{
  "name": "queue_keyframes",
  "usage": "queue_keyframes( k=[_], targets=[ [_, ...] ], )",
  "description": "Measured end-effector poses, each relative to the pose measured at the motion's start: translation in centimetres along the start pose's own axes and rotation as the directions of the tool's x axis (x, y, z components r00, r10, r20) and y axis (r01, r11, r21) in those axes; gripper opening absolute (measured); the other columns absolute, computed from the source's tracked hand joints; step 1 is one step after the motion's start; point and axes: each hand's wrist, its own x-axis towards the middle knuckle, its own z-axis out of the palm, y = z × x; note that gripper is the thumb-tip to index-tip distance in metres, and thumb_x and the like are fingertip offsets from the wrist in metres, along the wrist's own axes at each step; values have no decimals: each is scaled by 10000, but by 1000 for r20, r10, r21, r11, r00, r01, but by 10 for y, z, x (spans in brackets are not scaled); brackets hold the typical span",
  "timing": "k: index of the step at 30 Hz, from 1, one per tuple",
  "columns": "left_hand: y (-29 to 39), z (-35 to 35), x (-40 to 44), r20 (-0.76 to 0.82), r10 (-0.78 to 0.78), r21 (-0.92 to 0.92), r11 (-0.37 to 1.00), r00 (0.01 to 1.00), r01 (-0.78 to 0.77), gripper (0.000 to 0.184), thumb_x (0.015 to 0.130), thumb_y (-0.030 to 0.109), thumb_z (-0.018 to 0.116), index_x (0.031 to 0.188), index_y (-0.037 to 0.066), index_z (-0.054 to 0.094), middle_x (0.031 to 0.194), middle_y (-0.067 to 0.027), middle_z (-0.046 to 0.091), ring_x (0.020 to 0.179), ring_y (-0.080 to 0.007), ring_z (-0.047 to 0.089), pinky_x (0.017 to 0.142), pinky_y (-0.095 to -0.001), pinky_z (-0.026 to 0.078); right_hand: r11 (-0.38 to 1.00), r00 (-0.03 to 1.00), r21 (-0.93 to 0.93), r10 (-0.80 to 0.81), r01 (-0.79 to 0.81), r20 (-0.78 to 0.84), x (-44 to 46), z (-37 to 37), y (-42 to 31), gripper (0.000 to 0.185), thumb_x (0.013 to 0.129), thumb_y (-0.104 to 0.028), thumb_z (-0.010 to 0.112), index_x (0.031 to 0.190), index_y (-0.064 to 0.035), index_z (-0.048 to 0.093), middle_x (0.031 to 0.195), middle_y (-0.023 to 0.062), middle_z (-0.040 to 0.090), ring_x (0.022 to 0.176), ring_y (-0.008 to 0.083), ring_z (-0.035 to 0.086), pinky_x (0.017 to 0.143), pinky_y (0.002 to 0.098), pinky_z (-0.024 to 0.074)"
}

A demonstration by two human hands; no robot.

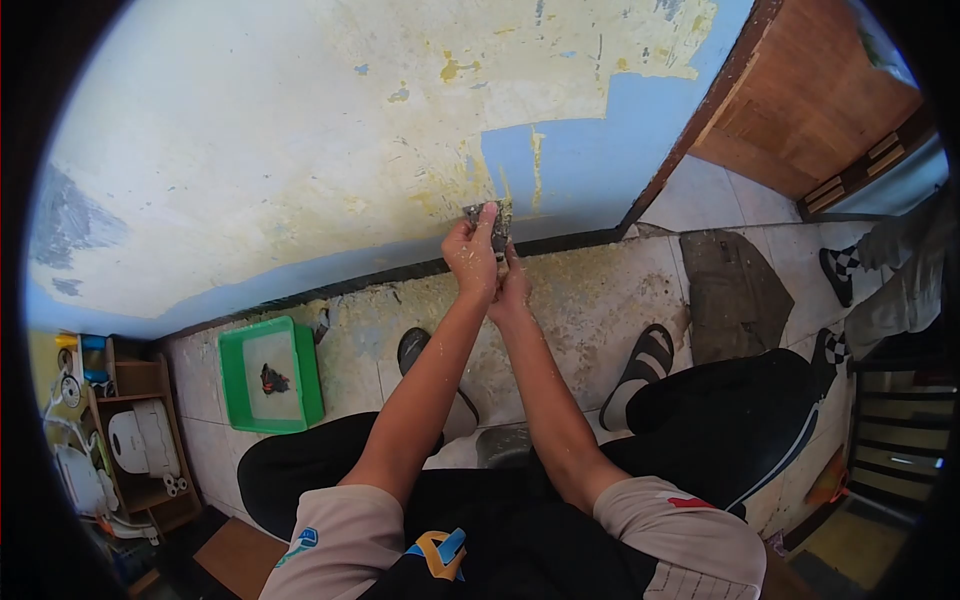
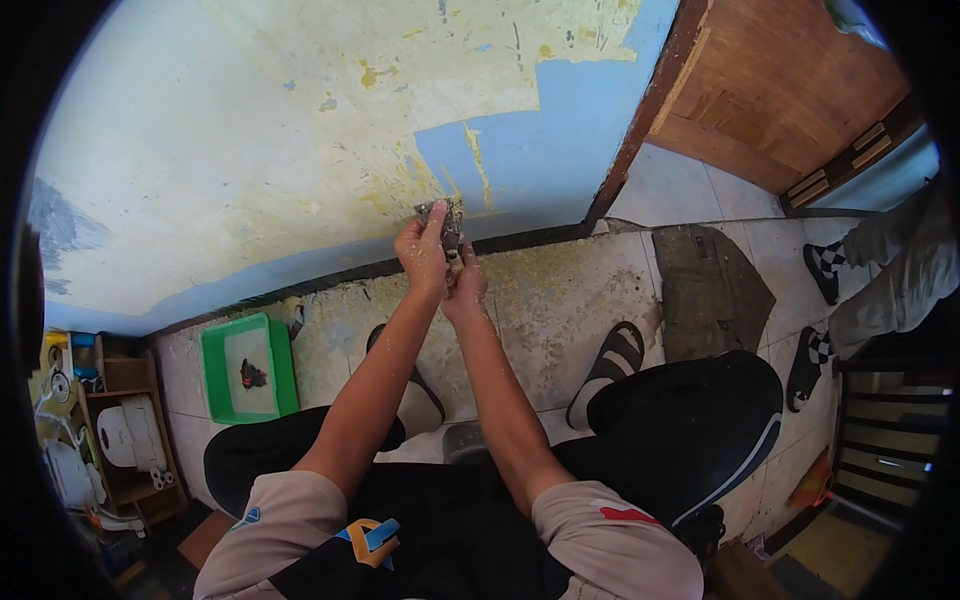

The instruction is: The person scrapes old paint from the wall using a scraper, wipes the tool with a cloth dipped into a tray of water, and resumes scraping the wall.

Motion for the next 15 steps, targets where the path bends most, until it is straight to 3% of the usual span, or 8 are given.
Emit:
queue_keyframes(
  k=[2, 5, 9, 12, 14, 15],
  targets=[
    [0, 1, -1, 8, -13, -28, 1000, 1000, 13, 322, 924, 237, 749, 705, 28, 642, 660, -9, 627, 571, -56, 515, 533, -258, 440, 1000, 996, 4, -5, 5, 94, 16, -11, 4, 260, 1043, -412, 507, 1091, -192, 636, 698, -55, 583, 463, 66, 450, 406, 250, 356],
    [7, 3, -5, -1, -29, -51, 998, 1000, 29, 314, 921, 239, 752, 721, 22, 645, 674, -12, 634, 566, -60, 524, 533, -256, 445, 997, 1000, 76, -14, 13, 2, 9, 6, 6, 274, 1055, -403, 478, 1112, -189, 638, 752, -62, 617, 472, 59, 470, 407, 246, 363],
    [-8, 0, 2, -19, -76, -42, 996, 997, 75, 283, 905, 232, 771, 772, -2, 684, 693, 5, 633, 603, -39, 500, 545, -229, 410, 998, 1000, 69, 1, -1, 5, -7, 15, -1, 282, 1064, -394, 458, 1123, -185, 638, 790, -69, 636, 474, 52, 474, 411, 245, 372],
    [21, 7, -4, 1, -127, -113, 986, 992, 126, 282, 911, 232, 765, 773, 0, 683, 699, 6, 635, 602, -38, 500, 544, -226, 407, 999, 999, -29, -40, 40, 2, -11, 17, -14, 268, 1049, -411, 489, 1014, -181, 621, 726, -58, 603, 460, 65, 459, 405, 248, 357],
    [39, 13, 2, 20, -64, -198, 978, 998, 66, 283, 913, 232, 763, 766, 6, 679, 702, 6, 636, 598, -38, 497, 541, -224, 395, 979, 976, -124, -138, 160, 171, -5, 24, -29, 295, 1027, -434, 529, 885, -177, 554, 654, -48, 547, 448, 83, 443, 399, 257, 338],
    [49, 16, 1, 18, -74, -199, 977, 997, 76, 283, 913, 232, 763, 766, 6, 679, 702, 6, 636, 598, -38, 497, 541, -224, 395, 979, 977, -128, -136, 158, 162, -8, 30, -35, 295, 1027, -434, 529, 885, -177, 554, 654, -48, 547, 448, 83, 443, 399, 257, 338]
  ],
)
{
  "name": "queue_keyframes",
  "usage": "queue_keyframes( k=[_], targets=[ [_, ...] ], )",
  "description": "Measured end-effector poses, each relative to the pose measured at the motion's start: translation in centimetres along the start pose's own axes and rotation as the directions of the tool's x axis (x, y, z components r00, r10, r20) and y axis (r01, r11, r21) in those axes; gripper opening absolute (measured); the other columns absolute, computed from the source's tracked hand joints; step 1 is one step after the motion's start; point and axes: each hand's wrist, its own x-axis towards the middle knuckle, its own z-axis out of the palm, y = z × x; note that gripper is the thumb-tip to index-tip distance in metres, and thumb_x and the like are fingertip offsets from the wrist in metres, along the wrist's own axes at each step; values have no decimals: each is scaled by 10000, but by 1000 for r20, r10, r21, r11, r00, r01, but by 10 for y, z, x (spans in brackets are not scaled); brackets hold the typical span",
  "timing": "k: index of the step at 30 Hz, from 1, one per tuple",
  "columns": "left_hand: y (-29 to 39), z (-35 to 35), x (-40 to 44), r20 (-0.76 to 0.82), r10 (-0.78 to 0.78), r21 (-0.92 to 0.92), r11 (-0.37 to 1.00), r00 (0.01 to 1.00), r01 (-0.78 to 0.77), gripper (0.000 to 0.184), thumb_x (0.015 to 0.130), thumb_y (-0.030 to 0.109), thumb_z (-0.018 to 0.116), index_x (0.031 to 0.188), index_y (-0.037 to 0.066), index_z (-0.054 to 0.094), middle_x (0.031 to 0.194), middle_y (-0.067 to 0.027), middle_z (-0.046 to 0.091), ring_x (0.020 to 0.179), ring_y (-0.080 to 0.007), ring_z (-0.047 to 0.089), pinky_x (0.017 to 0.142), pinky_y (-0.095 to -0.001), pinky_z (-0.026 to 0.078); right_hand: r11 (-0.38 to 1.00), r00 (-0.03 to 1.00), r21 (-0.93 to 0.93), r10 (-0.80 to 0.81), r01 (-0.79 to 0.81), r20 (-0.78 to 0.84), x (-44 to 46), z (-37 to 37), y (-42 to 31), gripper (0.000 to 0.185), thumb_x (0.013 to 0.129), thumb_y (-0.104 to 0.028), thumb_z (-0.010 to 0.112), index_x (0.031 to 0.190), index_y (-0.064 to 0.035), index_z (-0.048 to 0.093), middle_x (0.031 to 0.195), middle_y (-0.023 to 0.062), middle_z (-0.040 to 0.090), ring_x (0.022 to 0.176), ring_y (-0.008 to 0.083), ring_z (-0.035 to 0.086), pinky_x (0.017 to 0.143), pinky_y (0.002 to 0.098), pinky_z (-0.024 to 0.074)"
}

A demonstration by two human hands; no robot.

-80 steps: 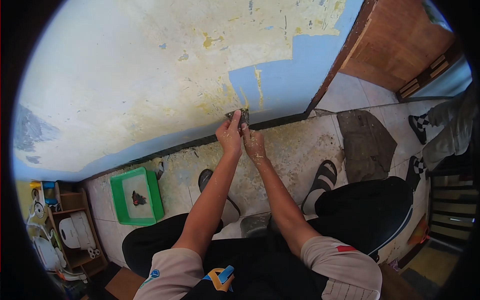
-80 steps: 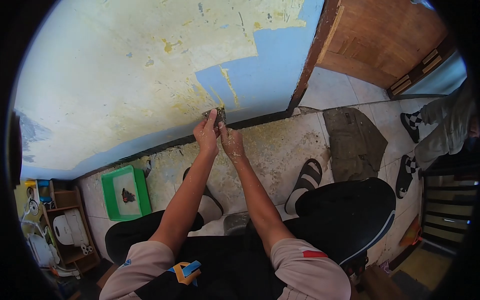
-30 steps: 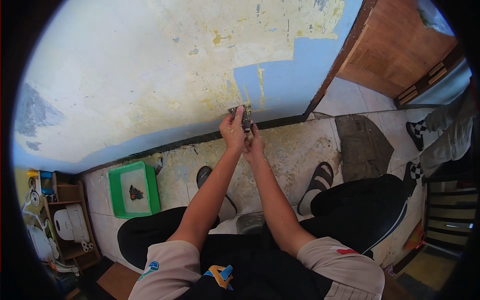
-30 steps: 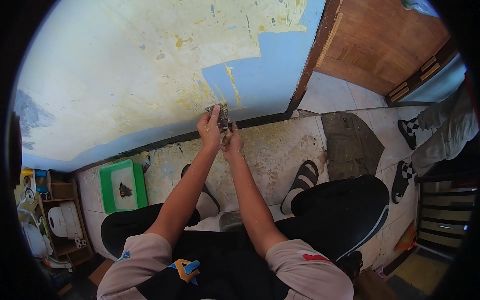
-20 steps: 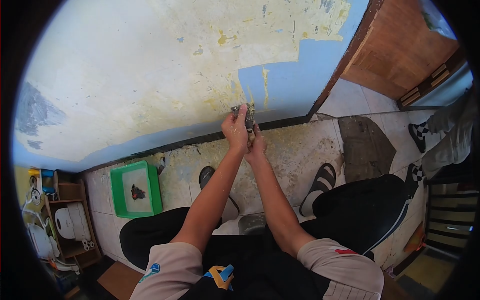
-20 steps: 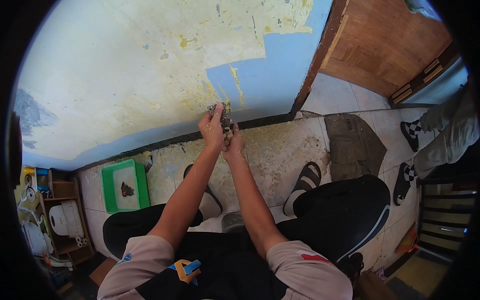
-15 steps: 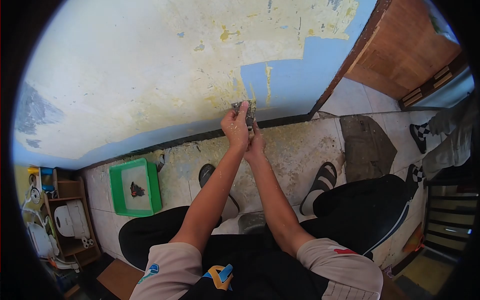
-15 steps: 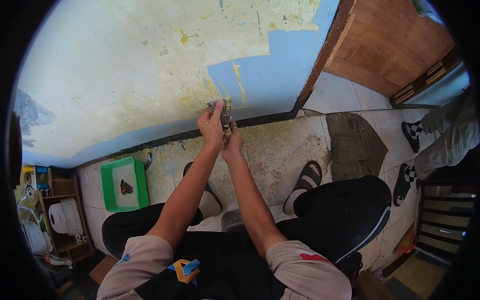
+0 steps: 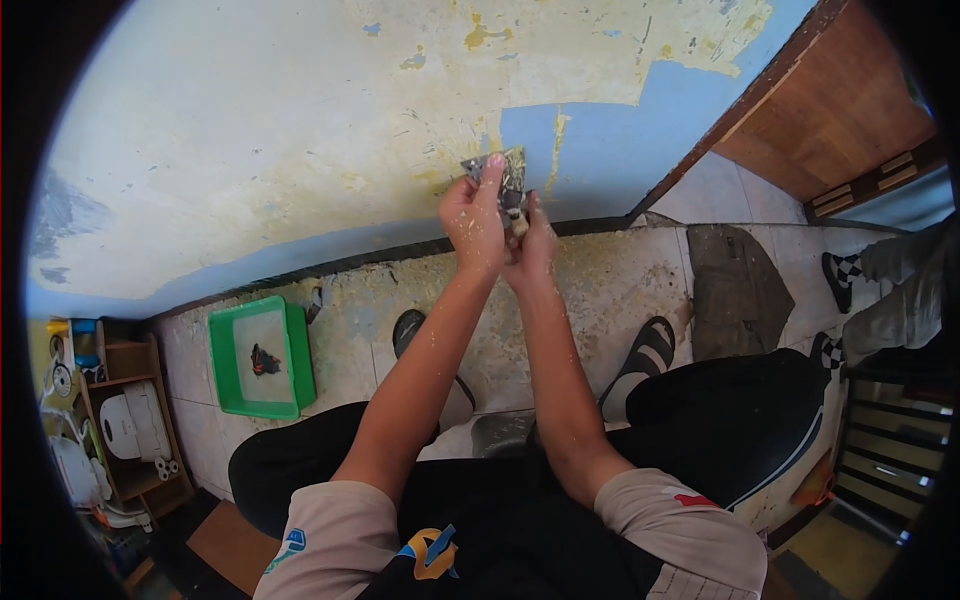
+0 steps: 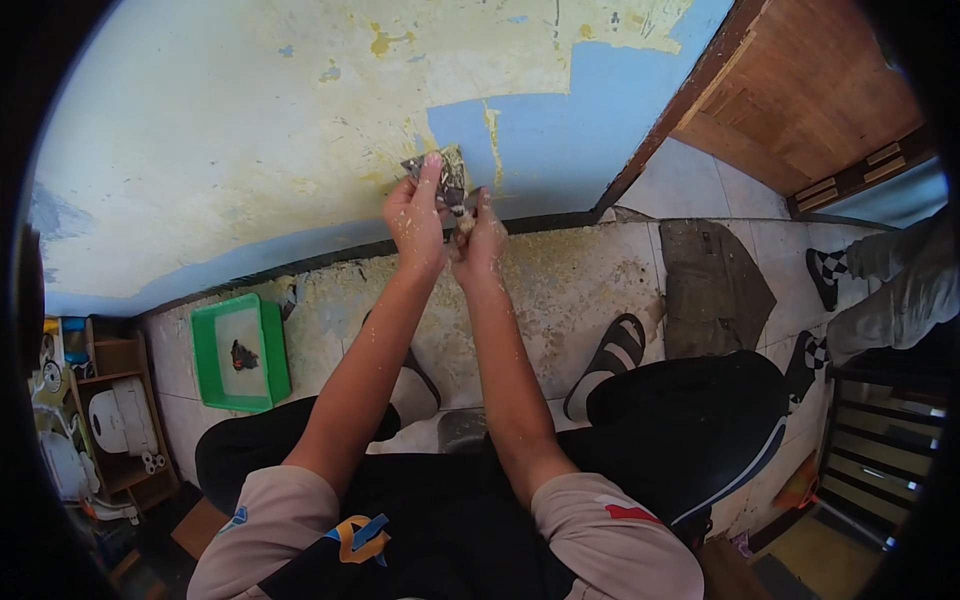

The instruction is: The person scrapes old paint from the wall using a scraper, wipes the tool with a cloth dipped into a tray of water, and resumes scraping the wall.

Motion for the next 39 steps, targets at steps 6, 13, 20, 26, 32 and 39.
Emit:
queue_keyframes(
  k=[6, 13, 20, 26, 32, 39],
  targets=[
    [-6, -7, 1, 9, 11, 34, 999, 1000, -12, 312, 914, 239, 761, 720, 15, 665, 650, 23, 604, 579, -38, 462, 526, -233, 371, 984, 995, 151, -99, 97, 4, -8, 17, 26, 268, 1014, -350, 543, 825, -166, 496, 602, -37, 496, 433, 101, 433, 396, 270, 328],
    [-48, -40, 4, 18, -35, 315, 949, 999, 28, 299, 926, 267, 744, 781, 10, 692, 698, -20, 649, 593, -71, 539, 553, -253, 422, 975, 980, 164, 169, -150, -106, 10, -43, 57, 231, 973, -340, 548, 815, -172, 538, 599, -36, 508, 439, 101, 445, 404, 276, 334],
    [-43, -36, 2, 171, -44, 210, 978, 984, 8, 277, 933, 254, 736, 831, -1, 700, 734, -32, 669, 626, -87, 595, 569, -250, 455, 986, 946, 59, 168, -158, -279, -6, -20, 34, 225, 962, -357, 556, 808, -194, 565, 599, -53, 497, 483, 82, 461, 458, 272, 343],
    [-28, -26, 1, 191, -116, 91, 991, 975, 100, 244, 935, 233, 731, 863, 3, 693, 777, -47, 683, 634, -114, 631, 597, -262, 503, 996, 970, 4, 86, -87, -226, -4, -19, 23, 197, 954, -360, 568, 850, -193, 583, 621, -44, 506, 491, 81, 459, 462, 282, 340],
    [-30, -22, -2, 128, -53, 127, 991, 990, 37, 269, 927, 263, 739, 856, 7, 695, 760, -50, 687, 621, -107, 628, 573, -261, 495, 993, 974, 112, 47, -23, -222, -6, -16, 32, 188, 973, -313, 537, 910, -139, 572, 637, -21, 509, 475, 83, 449, 421, 272, 329],
    [-36, -25, -6, 117, -102, 208, 975, 988, 76, 305, 912, 299, 752, 814, 16, 696, 720, -58, 684, 568, -108, 613, 479, -260, 450, 994, 966, 104, 7, 20, -258, -5, -29, 34, 197, 986, -327, 534, 913, -147, 571, 633, -22, 488, 479, 81, 448, 412, 276, 323]
  ],
)
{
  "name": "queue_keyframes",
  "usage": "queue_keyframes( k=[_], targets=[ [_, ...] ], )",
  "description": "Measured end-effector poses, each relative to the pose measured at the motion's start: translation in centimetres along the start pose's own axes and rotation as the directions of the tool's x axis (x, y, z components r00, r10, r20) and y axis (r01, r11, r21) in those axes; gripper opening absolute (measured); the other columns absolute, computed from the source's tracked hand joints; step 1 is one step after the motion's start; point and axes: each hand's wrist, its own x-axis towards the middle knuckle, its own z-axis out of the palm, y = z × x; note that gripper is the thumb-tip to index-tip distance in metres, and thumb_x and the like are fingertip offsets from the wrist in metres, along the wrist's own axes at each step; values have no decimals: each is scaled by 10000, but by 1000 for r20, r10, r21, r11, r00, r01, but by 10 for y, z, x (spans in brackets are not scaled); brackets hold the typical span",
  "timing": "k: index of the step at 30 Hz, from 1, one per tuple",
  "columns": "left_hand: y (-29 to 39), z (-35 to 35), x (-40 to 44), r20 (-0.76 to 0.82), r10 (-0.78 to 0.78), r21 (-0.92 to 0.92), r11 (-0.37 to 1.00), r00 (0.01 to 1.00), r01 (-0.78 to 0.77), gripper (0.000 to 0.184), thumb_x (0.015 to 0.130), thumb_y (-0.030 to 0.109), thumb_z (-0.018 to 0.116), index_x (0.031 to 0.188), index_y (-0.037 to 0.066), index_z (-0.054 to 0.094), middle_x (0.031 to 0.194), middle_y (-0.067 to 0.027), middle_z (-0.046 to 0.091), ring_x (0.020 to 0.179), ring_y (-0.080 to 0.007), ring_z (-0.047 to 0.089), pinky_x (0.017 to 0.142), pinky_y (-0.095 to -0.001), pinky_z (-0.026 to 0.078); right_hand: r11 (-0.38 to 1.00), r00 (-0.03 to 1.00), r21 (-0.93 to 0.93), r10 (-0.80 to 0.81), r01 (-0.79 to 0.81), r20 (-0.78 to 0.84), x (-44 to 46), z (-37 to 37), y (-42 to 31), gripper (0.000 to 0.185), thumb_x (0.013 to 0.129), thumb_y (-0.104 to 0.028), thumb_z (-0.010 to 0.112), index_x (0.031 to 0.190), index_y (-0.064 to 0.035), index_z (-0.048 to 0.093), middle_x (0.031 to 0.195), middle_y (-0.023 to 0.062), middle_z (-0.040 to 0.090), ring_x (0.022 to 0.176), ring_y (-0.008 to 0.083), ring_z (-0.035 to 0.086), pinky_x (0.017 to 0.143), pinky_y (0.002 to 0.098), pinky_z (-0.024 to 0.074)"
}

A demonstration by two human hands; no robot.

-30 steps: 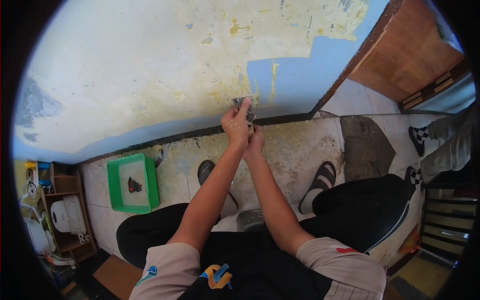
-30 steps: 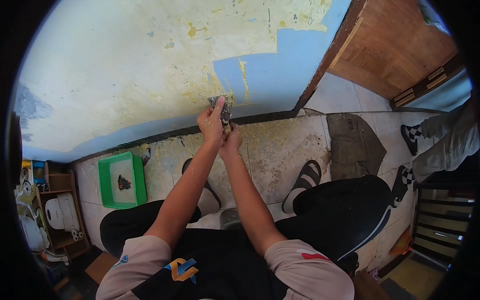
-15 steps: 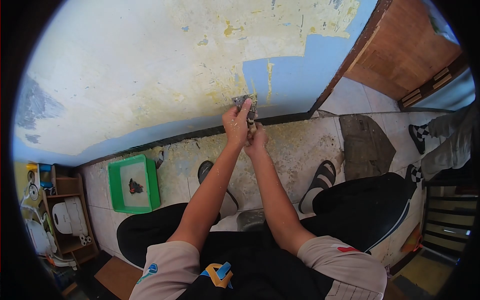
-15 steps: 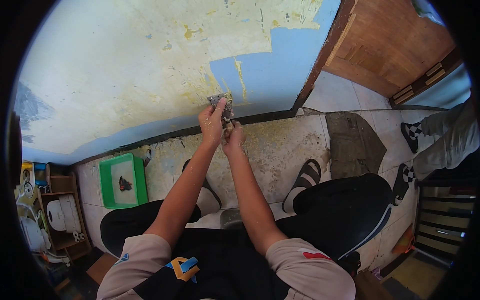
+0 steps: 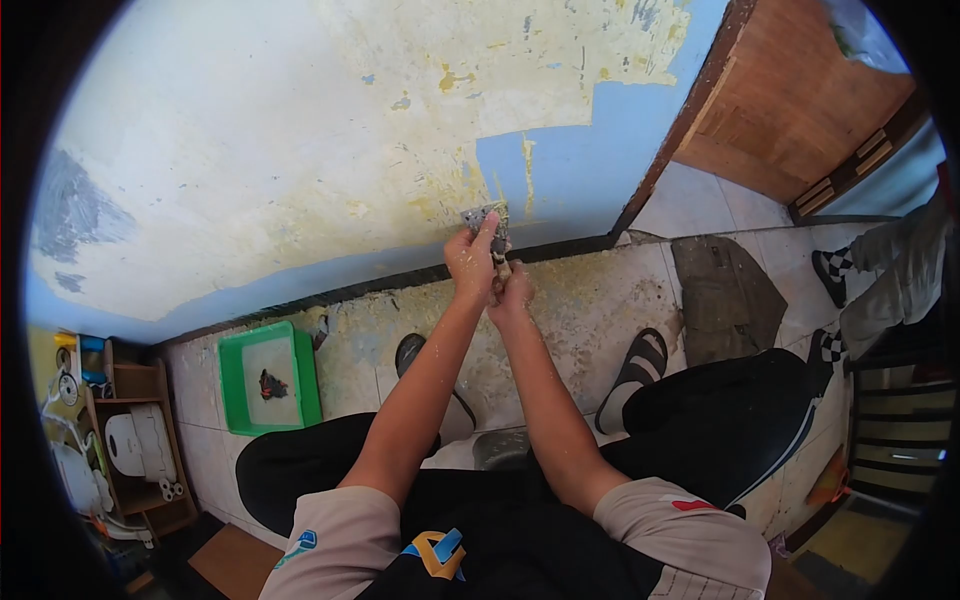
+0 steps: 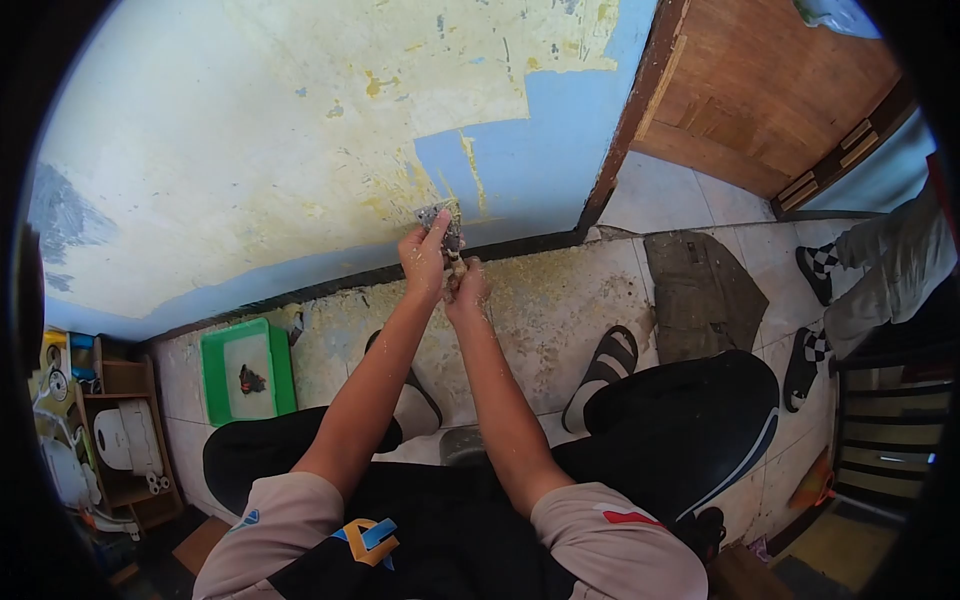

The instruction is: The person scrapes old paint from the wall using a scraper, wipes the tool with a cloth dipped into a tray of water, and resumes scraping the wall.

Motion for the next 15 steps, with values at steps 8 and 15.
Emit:
queue_keyframes(
  k=[8, 15],
  targets=[
    [4, 4, -3, -86, 10, -8, 1000, 996, -11, 315, 896, 316, 766, 775, 34, 693, 679, -51, 673, 510, -93, 566, 429, -250, 386, 997, 997, -30, 70, -71, -12, -2, 3, 1, 212, 982, -332, 543, 871, -152, 555, 586, -21, 457, 472, 98, 429, 424, 286, 288],
    [0, 2, 2, -92, 37, -33, 999, 995, -40, 267, 908, 264, 759, 802, 27, 694, 704, -31, 664, 556, -85, 568, 494, -257, 429, 1000, 1000, 3, 13, -13, 2, -4, 7, 0, 219, 985, -287, 535, 828, -134, 538, 616, -6, 488, 464, 101, 432, 419, 290, 305]
  ],
)
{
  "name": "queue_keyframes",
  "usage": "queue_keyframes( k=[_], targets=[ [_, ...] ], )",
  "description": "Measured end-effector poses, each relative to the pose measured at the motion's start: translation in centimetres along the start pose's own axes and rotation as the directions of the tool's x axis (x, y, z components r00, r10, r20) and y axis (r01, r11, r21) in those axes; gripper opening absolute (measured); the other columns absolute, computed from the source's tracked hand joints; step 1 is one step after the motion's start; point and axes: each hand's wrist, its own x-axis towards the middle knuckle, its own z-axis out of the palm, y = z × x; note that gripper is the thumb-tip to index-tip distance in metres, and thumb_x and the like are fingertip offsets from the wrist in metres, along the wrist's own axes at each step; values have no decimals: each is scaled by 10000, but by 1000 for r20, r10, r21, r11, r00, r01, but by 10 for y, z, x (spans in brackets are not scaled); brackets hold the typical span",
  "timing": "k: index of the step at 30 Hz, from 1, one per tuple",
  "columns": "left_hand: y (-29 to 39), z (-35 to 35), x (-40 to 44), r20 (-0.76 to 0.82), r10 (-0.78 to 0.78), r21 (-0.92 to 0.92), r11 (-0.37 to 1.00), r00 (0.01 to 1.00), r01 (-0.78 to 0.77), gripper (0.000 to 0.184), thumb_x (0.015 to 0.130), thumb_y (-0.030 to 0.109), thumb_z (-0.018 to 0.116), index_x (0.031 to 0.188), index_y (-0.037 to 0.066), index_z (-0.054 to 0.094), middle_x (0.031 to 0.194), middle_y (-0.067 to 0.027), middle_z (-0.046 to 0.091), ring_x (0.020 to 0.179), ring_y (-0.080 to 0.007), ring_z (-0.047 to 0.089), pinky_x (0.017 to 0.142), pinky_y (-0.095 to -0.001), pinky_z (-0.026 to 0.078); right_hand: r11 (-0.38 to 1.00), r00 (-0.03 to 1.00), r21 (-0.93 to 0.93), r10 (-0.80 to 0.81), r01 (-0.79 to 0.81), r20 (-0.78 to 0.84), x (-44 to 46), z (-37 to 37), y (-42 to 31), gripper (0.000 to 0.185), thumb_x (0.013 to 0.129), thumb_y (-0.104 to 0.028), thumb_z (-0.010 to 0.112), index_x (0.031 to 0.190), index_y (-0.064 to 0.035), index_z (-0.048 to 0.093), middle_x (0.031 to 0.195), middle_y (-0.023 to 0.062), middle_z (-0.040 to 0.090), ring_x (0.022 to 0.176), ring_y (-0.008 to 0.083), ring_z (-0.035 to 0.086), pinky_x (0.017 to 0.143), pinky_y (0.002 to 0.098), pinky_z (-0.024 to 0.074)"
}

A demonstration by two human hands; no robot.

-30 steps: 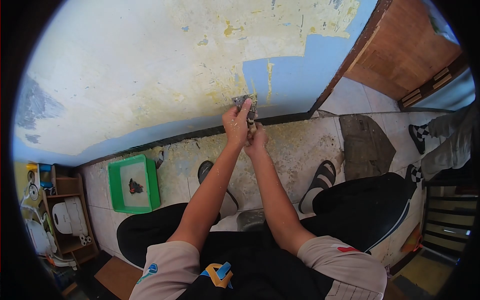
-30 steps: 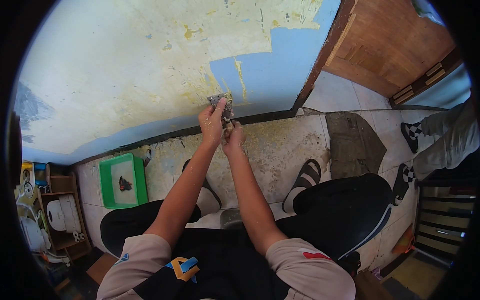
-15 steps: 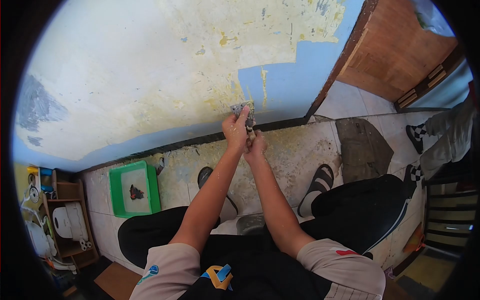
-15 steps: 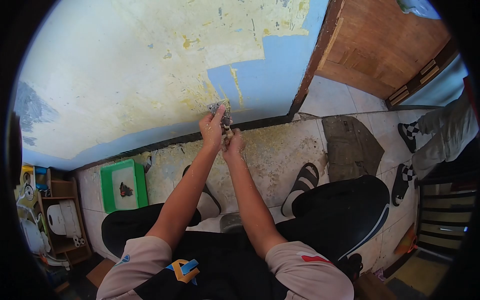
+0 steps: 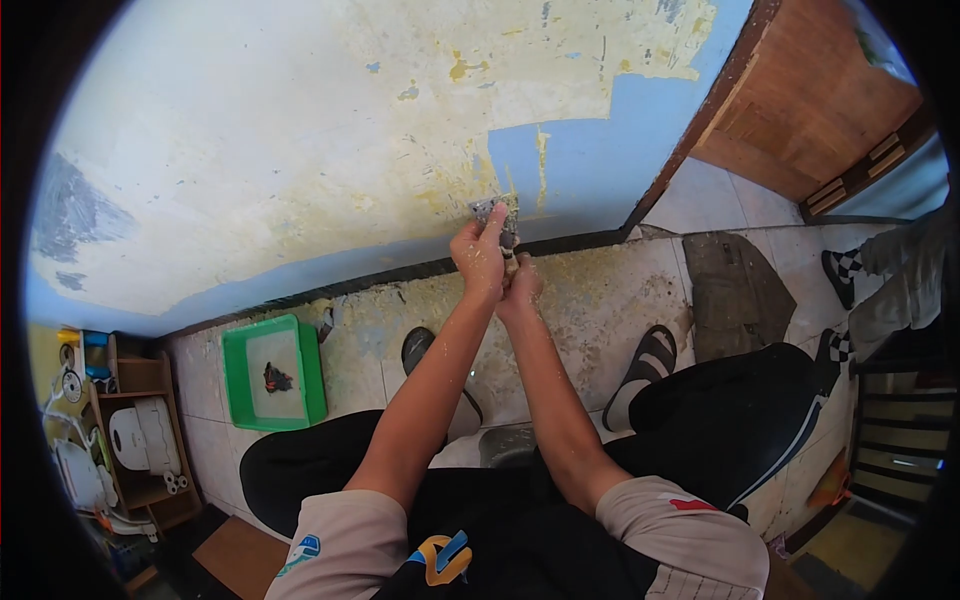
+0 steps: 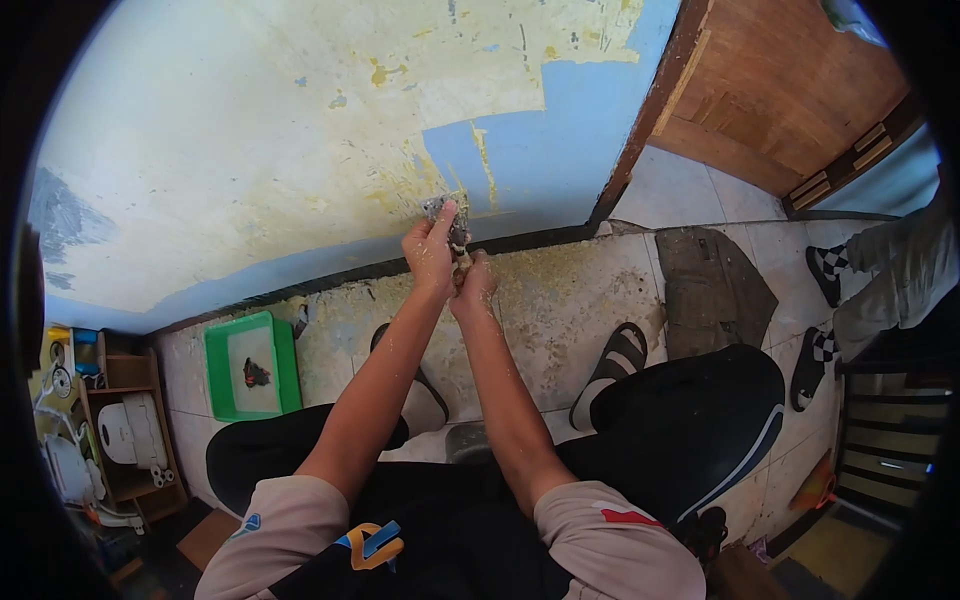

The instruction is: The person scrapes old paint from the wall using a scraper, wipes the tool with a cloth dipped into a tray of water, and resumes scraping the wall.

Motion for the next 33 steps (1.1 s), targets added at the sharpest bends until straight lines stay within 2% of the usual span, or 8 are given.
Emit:
queue_keyframes(
  k=[6, 12, 17, 20, 23, 27, 30, 33],
  targets=[
    [4, 2, -4, 7, -53, -73, 996, 999, 53, 225, 926, 214, 739, 832, 14, 698, 729, -34, 664, 594, -100, 584, 551, -274, 476, 1000, 1000, 0, -5, 5, -19, -5, 2, 0, 235, 987, -269, 527, 815, -109, 530, 645, 4, 511, 468, 116, 461, 429, 301, 353],
    [-2, 3, -1, 8, -50, -67, 997, 999, 50, 240, 926, 225, 741, 850, 1, 699, 741, -41, 666, 596, -97, 587, 550, -262, 471, 987, 984, -76, -151, 144, -95, 4, 8, -5, 208, 959, -247, 545, 824, -89, 567, 641, 20, 495, 478, 137, 463, 441, 320, 354],
    [-10, 5, 1, 0, -57, -145, 988, 998, 56, 259, 926, 240, 743, 884, -11, 697, 771, -42, 678, 606, -96, 598, 547, -253, 468, 990, 991, -57, -131, 130, -28, 19, -2, -6, 176, 941, -215, 540, 825, -87, 576, 658, 23, 516, 491, 138, 475, 446, 323, 350],
    [-13, 4, 2, -4, -52, -91, 995, 999, 51, 254, 933, 245, 733, 892, -4, 698, 779, -34, 681, 616, -93, 601, 556, -244, 465, 989, 991, -69, -135, 133, -15, 13, 3, -8, 189, 951, -230, 537, 832, -89, 576, 669, 20, 518, 502, 131, 477, 449, 314, 355],
    [10, 11, 0, -21, 42, -139, 989, 999, -44, 254, 919, 224, 752, 873, -25, 722, 727, -8, 665, 629, -62, 530, 579, -259, 433, 981, 988, -117, -150, 154, 39, -4, 26, -20, 199, 958, -247, 536, 832, -97, 566, 676, 14, 513, 509, 122, 477, 452, 299, 361],
    [38, 17, -3, 39, -3, -197, 980, 999, 11, 255, 924, 222, 746, 905, -31, 722, 741, -11, 672, 646, -55, 537, 587, -251, 437, 958, 972, -185, -198, 219, 124, -6, 33, -35, 206, 962, -262, 536, 834, -102, 557, 671, 13, 517, 498, 120, 475, 445, 290, 357],
    [19, 14, -3, 3, 30, -186, 982, 1000, -29, 264, 920, 231, 751, 881, -29, 724, 737, -15, 672, 638, -52, 533, 586, -243, 434, 951, 964, -162, -254, 264, 78, 2, 21, -22, 221, 969, -284, 537, 839, -106, 554, 662, 4, 519, 484, 113, 465, 434, 289, 343],
    [0, 5, -4, -25, -48, -61, 997, 999, 46, 278, 913, 241, 758, 851, -28, 726, 729, -16, 670, 632, -55, 536, 588, -245, 437, 978, 982, -103, -176, 183, 72, 10, -1, -14, 241, 980, -302, 529, 837, -111, 556, 640, -5, 510, 476, 108, 459, 427, 286, 333]
  ],
)
